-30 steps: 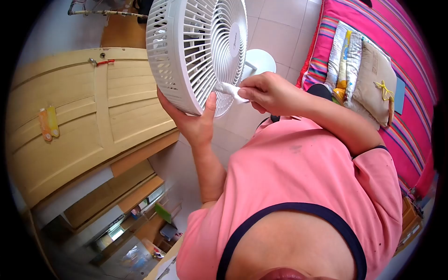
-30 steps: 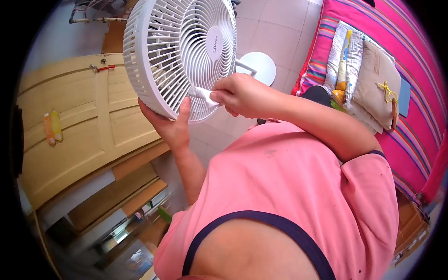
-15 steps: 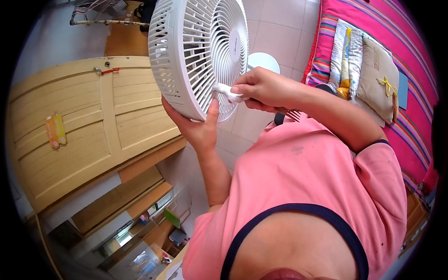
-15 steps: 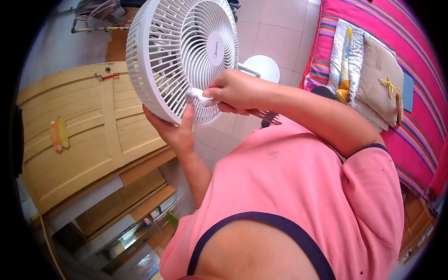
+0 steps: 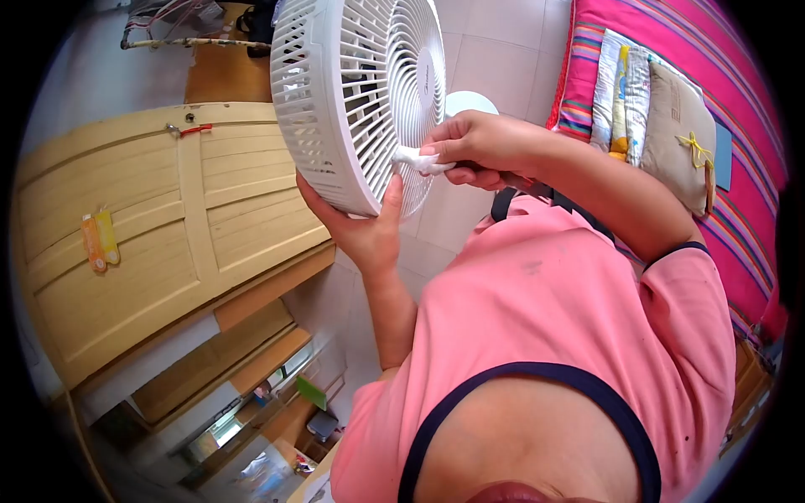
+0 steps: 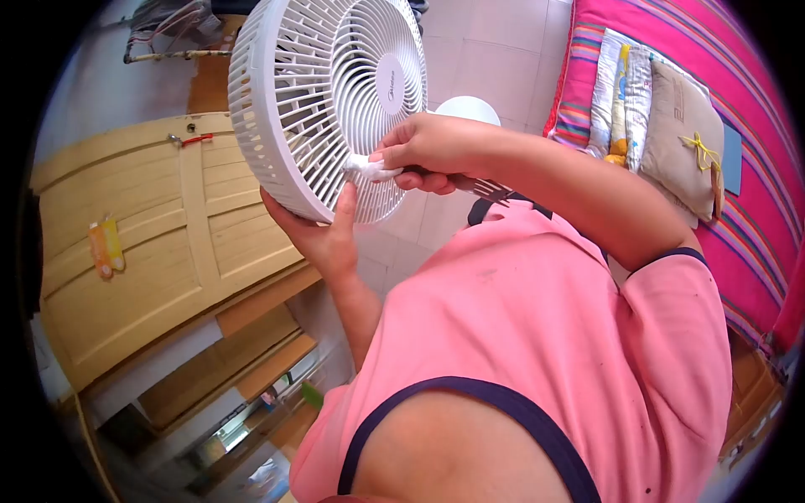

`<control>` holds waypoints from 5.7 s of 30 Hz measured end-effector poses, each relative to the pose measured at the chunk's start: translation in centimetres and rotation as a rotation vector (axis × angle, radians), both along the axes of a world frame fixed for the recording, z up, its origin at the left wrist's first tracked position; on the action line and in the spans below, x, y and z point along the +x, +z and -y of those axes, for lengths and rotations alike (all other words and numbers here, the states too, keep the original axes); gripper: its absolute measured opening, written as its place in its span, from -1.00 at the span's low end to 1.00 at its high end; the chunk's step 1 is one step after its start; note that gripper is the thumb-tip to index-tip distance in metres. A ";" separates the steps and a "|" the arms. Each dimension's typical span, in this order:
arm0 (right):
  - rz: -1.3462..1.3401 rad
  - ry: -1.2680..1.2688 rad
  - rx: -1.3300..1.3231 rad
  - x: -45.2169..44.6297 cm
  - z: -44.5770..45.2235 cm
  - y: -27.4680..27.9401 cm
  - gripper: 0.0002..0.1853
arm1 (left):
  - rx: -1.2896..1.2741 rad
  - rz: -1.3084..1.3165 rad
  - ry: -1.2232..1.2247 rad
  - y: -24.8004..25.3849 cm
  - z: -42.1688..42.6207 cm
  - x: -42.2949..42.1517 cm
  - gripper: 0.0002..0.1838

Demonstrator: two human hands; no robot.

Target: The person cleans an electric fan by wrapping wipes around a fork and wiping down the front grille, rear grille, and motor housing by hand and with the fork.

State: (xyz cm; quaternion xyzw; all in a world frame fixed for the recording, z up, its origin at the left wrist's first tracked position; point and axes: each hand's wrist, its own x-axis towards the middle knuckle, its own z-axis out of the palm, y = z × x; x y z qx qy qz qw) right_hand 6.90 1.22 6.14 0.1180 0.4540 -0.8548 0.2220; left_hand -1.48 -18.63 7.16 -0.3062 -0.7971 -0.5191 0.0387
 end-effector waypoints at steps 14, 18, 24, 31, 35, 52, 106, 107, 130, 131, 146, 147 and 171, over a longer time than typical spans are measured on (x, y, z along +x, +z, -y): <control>0.001 -0.036 -0.196 1.6 0.2 -0.6 -0.77 | 0.016 -0.006 0.015 0.4 -0.5 0.2 0.09; 0.000 -0.046 0.039 3.2 -0.3 -0.2 -0.77 | -0.004 -0.012 0.017 0.8 -0.2 -0.6 0.08; -0.011 -0.071 0.258 3.0 0.8 0.6 -0.72 | 0.045 0.003 -0.025 0.2 0.0 -1.3 0.10; -0.090 -0.114 0.147 1.4 2.6 -1.7 -0.71 | 0.086 -0.059 -0.053 -0.8 0.3 -1.9 0.19; -0.093 -0.104 0.121 1.0 2.1 -1.0 -0.69 | 0.063 -0.013 -0.046 -0.9 0.4 -1.8 0.18; -0.065 0.016 0.219 -1.1 1.4 0.4 -0.73 | 0.125 0.067 -0.026 0.2 -0.1 -1.2 0.02; -0.652 -0.594 1.042 5.8 4.1 -5.6 -0.70 | 0.347 0.642 -0.072 -1.0 -2.7 6.8 -0.79; -0.649 -0.561 1.057 5.9 4.1 -5.6 -0.66 | 0.351 0.647 -0.072 -1.5 -2.5 6.5 -0.79; -0.106 -0.438 0.460 7.6 1.8 -5.3 -0.79 | 0.403 1.127 -0.224 -6.2 -2.6 5.6 -0.78; -0.056 -0.425 0.431 7.5 1.8 -5.3 -0.79 | 0.437 1.116 -0.216 -5.9 -2.8 5.5 -0.77; -0.033 -0.265 0.497 8.5 2.1 -6.6 -0.56 | 0.373 1.082 -0.124 -9.3 -4.7 5.3 -0.84; -0.055 -0.241 0.505 8.5 1.7 -6.4 -0.53 | 0.359 1.037 -0.106 -9.4 -4.8 5.4 -0.84; -0.031 -0.402 0.734 10.8 -0.9 -8.1 -0.73 | 0.547 1.420 0.085 -13.2 -4.3 6.7 -0.81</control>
